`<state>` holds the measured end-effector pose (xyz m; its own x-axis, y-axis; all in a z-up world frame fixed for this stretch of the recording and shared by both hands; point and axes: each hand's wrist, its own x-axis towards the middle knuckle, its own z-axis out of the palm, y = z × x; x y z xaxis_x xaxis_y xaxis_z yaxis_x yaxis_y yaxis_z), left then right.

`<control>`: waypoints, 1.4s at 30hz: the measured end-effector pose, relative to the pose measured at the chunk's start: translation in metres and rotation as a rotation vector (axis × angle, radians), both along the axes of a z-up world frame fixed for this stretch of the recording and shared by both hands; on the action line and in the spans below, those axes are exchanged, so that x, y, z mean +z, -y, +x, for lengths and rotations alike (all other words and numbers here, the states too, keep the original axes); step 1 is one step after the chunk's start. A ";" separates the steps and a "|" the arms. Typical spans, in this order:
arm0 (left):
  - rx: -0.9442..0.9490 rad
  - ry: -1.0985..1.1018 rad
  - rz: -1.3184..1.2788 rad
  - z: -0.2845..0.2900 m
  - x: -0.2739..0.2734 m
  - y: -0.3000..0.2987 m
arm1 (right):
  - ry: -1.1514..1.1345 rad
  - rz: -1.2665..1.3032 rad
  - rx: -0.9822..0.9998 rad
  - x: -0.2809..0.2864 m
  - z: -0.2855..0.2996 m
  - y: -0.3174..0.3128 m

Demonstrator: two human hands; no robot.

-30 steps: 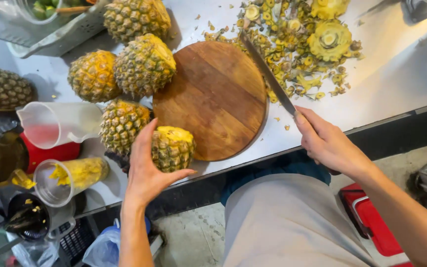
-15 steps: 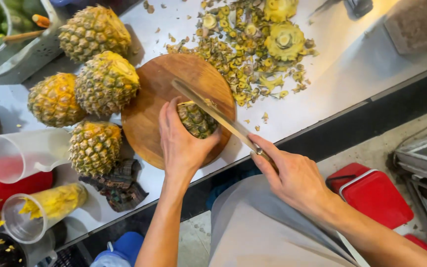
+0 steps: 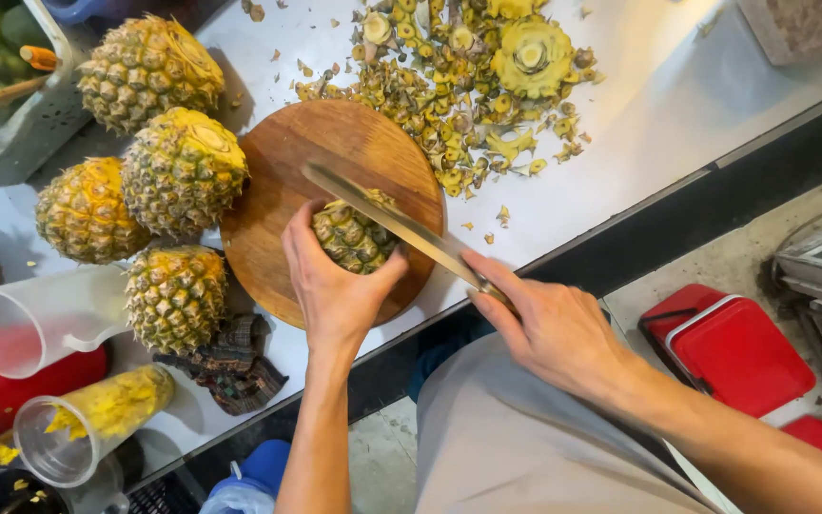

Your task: Peeling and removing eyes from pineapples using a knife on a cutting board.

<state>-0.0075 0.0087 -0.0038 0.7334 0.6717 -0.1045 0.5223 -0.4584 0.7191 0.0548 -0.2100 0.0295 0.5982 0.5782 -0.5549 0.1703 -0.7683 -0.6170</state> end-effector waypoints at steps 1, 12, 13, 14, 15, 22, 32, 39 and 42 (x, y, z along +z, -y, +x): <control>0.009 0.006 -0.023 -0.002 -0.002 -0.004 | -0.006 -0.029 -0.010 0.001 -0.004 0.011; -0.061 0.099 -0.068 -0.021 -0.016 -0.021 | -0.075 0.012 0.025 -0.004 0.004 0.004; -0.060 0.116 -0.092 -0.022 -0.016 -0.021 | -0.104 -0.047 0.025 -0.005 0.000 0.012; -0.061 0.113 -0.094 -0.024 -0.016 -0.022 | -0.107 -0.049 0.024 -0.006 0.004 0.001; -0.071 0.118 -0.086 -0.026 -0.016 -0.022 | -0.090 0.002 0.040 -0.008 0.009 -0.010; -0.052 0.143 -0.159 -0.031 -0.024 -0.032 | -0.083 -0.014 0.012 -0.005 0.003 -0.005; -0.082 0.168 -0.190 -0.038 -0.028 -0.042 | -0.084 0.052 0.091 -0.016 0.010 -0.024; -0.145 0.179 -0.292 -0.051 -0.022 -0.053 | -0.332 0.064 0.059 -0.018 0.026 -0.053; -0.097 0.171 -0.429 -0.059 -0.005 -0.080 | -0.445 0.008 0.015 -0.014 0.033 -0.043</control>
